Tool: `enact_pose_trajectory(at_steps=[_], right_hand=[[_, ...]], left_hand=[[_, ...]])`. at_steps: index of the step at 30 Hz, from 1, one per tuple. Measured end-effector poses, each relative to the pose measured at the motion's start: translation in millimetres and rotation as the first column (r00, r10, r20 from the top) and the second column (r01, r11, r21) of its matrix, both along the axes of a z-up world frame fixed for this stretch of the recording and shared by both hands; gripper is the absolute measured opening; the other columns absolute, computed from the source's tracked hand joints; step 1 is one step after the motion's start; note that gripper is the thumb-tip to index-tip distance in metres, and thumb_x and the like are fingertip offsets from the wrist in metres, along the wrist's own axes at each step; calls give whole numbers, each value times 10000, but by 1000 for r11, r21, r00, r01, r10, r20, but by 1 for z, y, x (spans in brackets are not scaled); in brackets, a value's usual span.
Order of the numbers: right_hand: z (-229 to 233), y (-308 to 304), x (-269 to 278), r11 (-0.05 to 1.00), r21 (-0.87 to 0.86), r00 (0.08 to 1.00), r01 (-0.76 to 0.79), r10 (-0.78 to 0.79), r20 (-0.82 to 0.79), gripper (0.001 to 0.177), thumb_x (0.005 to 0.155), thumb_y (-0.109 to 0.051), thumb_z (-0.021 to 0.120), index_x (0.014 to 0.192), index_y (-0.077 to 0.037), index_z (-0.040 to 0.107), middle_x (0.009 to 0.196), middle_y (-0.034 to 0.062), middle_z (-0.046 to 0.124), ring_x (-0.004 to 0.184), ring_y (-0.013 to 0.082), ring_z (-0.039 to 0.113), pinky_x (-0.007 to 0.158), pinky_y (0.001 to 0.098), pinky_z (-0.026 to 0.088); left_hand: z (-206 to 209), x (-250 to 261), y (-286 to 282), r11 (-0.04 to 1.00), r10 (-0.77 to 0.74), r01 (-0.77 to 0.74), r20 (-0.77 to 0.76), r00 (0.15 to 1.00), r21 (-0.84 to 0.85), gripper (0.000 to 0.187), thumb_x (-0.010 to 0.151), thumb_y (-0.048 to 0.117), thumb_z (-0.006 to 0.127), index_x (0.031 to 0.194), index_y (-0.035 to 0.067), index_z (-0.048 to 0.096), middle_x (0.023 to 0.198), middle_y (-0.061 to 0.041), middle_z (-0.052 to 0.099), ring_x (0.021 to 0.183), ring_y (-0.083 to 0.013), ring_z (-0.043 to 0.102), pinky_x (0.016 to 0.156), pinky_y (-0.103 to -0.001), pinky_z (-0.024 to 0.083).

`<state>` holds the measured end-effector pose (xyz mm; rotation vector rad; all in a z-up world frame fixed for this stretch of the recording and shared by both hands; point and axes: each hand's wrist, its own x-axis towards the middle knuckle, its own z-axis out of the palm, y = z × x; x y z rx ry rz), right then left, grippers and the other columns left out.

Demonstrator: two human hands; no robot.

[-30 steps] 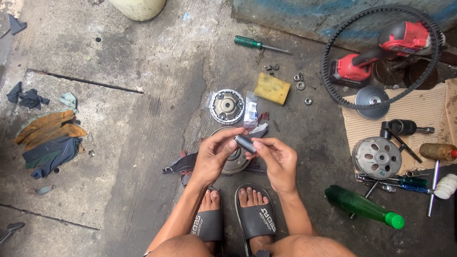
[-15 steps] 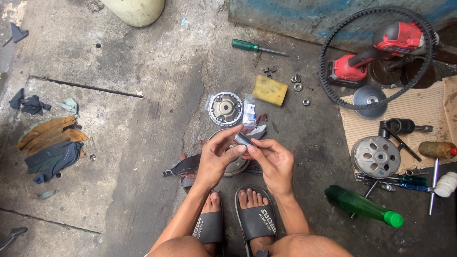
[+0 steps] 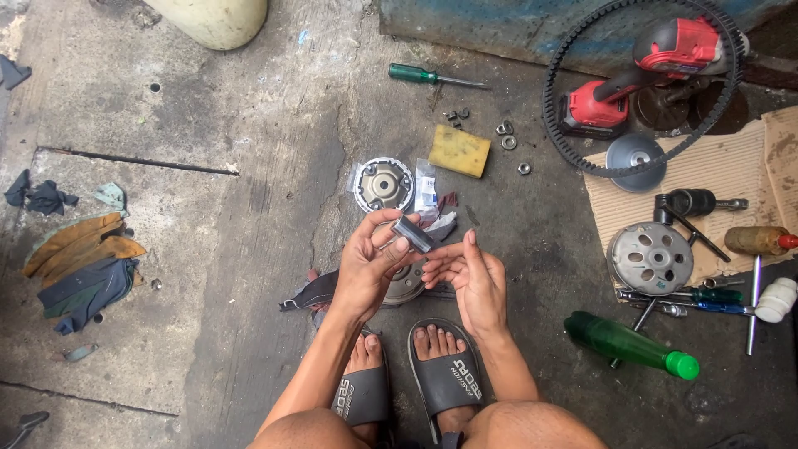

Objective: The person assembles a motorcycle clutch assembly by hand. They insert small cylindrical pins into a circular housing, place a central hub into the housing, apply grease to a cover, and fit the cover onto the assembly. The person then moves toward the motorcycle and positions the assembled unit near the engine area.

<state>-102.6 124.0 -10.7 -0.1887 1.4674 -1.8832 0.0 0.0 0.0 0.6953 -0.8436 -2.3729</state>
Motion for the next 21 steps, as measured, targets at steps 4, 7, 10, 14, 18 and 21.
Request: enact_pose_trajectory(at_steps=[4,7,10,14,18,21], right_hand=[[2,0,1,999,-29,998,-34,33,-46,601,1100,-354,414,956,152,705,729,298,720,615,303,747,546,379,640],[5,1,3,997,-45,993,-57,52,-107,570,1101,-325,418,970,153,700,728,294,716,621,305,746,554,377,639],[5,1,3,996,-50,986,-79,71,-154,519,1094,-285,437,980,150,698,724,290,713,623,306,745,564,373,639],[3,1,3,995,-52,985,-83,74,-157,488,1090,-266,450,979,140,697,723,280,712,626,293,739,566,361,631],[2,2,2,996,-63,986,-67,56,-158,469,1088,-250,459,971,137,698,717,274,709,616,281,729,559,352,622],[2,6,-1,996,-72,987,-49,37,-155,467,1087,-249,459,966,131,702,710,269,707,610,278,724,553,352,617]], left_hand=[[-3,-1,-2,1000,0,0,-13,1000,-4,468,898,20,685,1321,-48,496,1258,-247,666,976,-254,738,830,-295,650],[2,-1,-1,1000,3,-3,3,1000,-31,469,918,57,673,1352,-35,522,1214,-237,684,974,-249,740,829,-286,651],[7,-2,0,998,-1,2,21,1000,-59,493,930,62,653,1395,-44,526,1197,-232,685,974,-233,735,847,-301,648],[13,-2,0,997,-32,33,24,999,-74,523,935,86,648,1426,-38,513,1208,-233,681,987,-227,729,856,-301,643],[12,-4,-2,995,-55,56,14,998,-87,532,943,70,628,1446,-36,491,1233,-238,675,1025,-245,719,880,-323,635],[17,-4,-5,988,-98,99,13,995,-115,507,943,75,629,1419,-58,515,1233,-264,675,1036,-267,715,898,-367,626]])
